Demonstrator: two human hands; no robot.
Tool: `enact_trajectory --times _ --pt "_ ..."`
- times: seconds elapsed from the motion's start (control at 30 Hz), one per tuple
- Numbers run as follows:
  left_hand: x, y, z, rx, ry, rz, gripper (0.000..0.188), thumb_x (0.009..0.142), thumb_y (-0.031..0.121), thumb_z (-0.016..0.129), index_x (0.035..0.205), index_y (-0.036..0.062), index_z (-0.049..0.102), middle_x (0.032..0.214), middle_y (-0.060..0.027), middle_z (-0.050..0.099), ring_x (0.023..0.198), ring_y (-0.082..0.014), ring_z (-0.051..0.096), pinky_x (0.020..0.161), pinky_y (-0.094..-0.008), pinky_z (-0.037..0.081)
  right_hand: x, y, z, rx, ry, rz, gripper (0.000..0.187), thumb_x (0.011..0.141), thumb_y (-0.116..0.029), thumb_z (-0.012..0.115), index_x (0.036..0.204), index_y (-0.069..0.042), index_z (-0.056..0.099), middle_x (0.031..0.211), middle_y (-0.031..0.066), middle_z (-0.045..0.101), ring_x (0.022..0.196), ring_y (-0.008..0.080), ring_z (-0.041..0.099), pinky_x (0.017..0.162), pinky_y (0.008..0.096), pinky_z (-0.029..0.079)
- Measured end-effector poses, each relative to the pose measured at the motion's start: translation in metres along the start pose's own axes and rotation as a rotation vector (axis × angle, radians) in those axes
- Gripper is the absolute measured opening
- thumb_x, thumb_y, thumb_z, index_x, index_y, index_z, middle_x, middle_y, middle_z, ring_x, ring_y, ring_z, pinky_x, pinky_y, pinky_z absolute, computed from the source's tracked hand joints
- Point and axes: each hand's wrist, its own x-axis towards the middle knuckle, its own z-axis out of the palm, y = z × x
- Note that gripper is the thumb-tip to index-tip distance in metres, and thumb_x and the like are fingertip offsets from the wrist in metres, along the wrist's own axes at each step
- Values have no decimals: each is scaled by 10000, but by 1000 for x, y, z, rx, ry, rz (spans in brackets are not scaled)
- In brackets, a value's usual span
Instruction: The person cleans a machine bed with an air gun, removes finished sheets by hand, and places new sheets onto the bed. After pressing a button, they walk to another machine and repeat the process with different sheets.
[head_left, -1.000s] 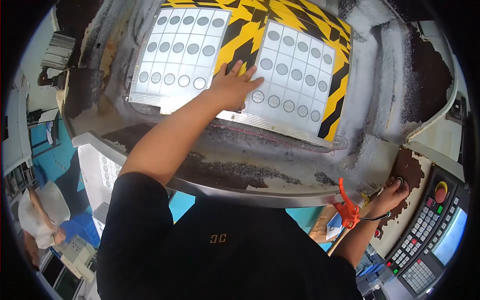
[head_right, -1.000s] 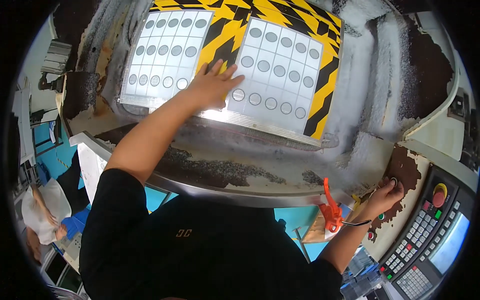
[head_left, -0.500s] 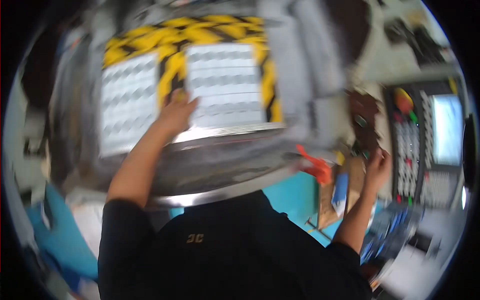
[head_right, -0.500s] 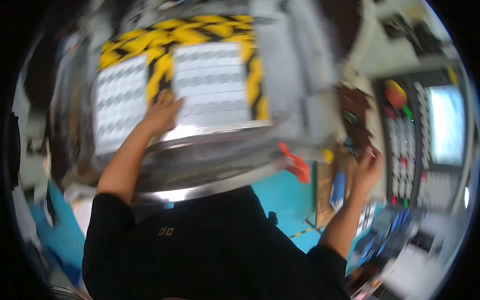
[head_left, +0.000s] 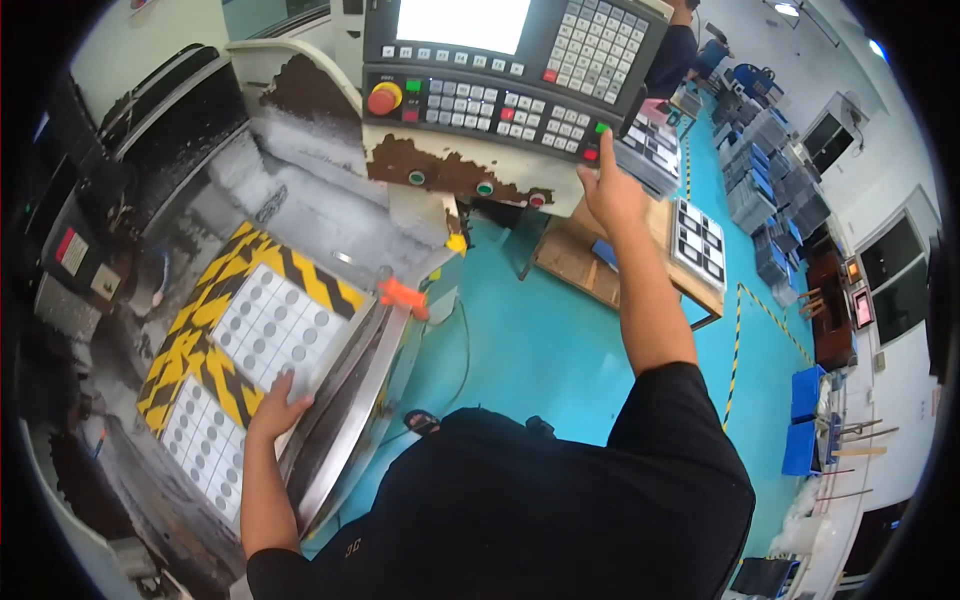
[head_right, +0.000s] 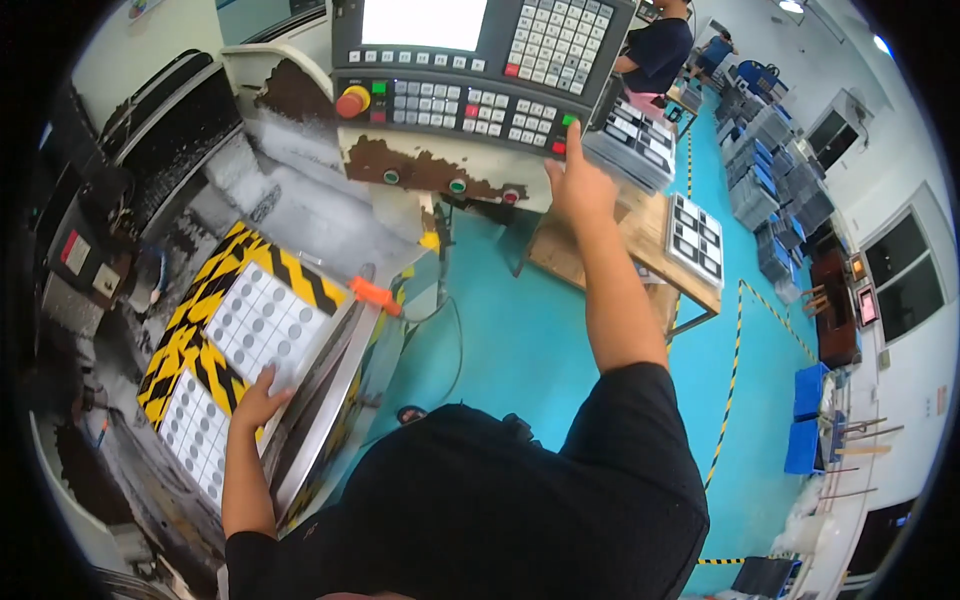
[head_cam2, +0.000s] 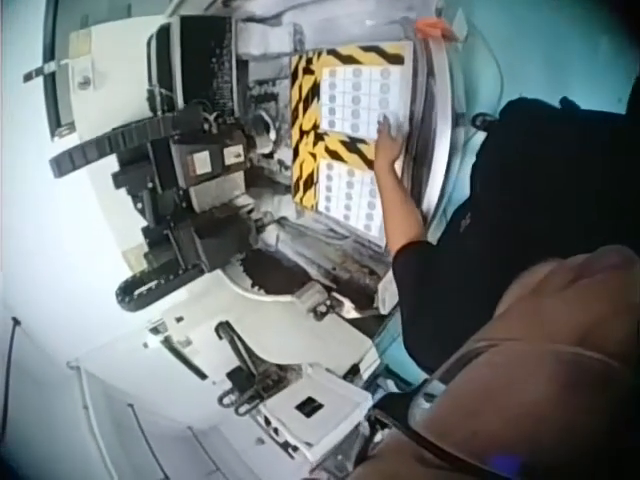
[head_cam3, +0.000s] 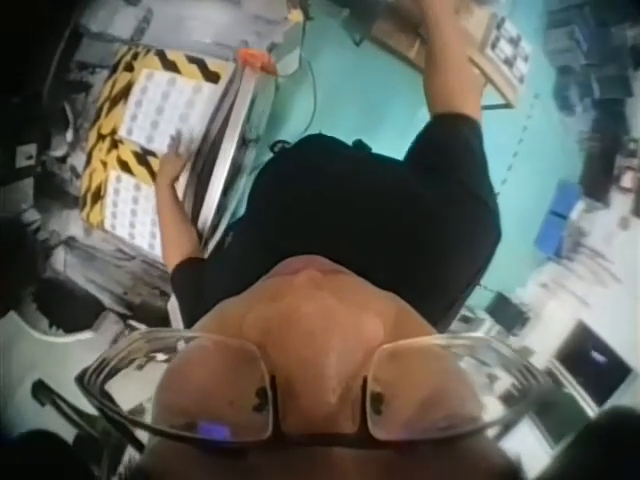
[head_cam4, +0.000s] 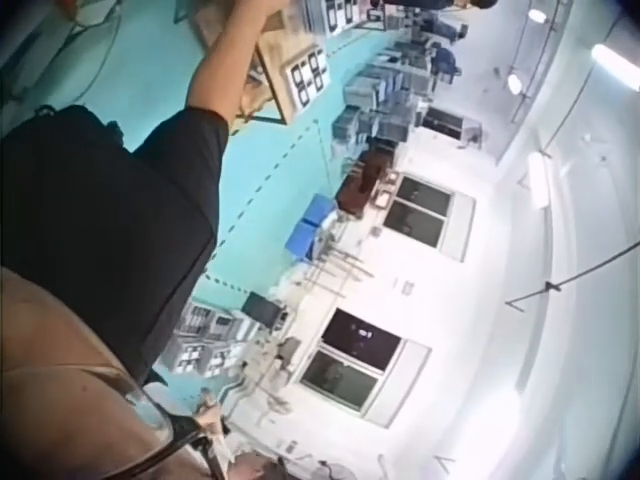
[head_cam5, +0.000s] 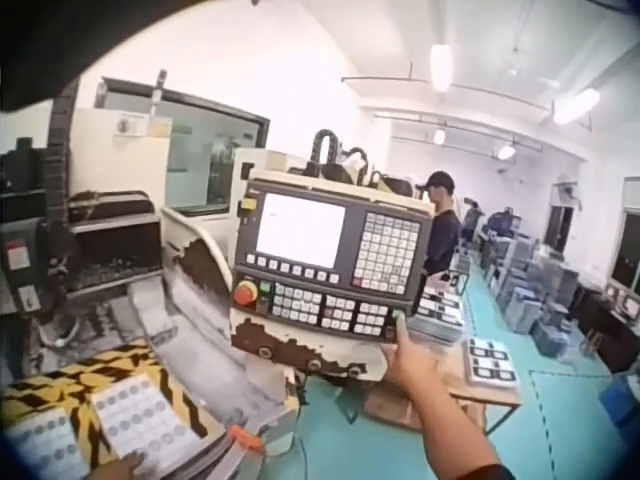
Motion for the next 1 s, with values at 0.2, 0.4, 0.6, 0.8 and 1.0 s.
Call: enact_trajectory --times 0.2,0.4,0.6,0.8,1.0 --pt "-135 106 5 -857 -225 279 765 884 269 713 1484 -24 338 1535 -141 374 1414 -227 354 1159 -347 263 -25 -27 -44 55 -45 -49 745 904 -444 617 1511 -151 301 862 179 715 808 403 684 729 475 526" --pt "-202 99 97 -718 -487 325 745 913 288 689 1496 -4 327 1515 -148 406 1410 -263 365 1156 -393 276 -10 -9 -6 -30 -125 -205 750 892 -448 627 1518 -203 294 976 205 712 923 431 669 800 493 513" --pt "-252 -45 313 -478 -320 -127 657 944 408 602 1427 -2 428 1420 -165 519 1316 -239 481 1105 -378 360 -239 32 69 317 -427 -347 443 875 -355 654 1208 -69 592 975 224 680 887 396 662 770 499 528" --pt "-212 -57 371 -556 -583 -213 531 941 452 568 1250 21 585 1186 -173 631 1040 -246 602 898 -424 484 -677 232 139 342 -1120 134 924 887 -641 536 1358 148 441 1560 301 193 1478 412 127 1217 384 24" --pt "-179 -43 320 -148 -804 -334 490 935 442 577 1184 23 620 1095 -166 647 935 -239 612 803 -438 504 -555 369 33 363 -1370 545 455 869 -459 633 923 -10 683 775 97 671 644 228 644 562 381 547"
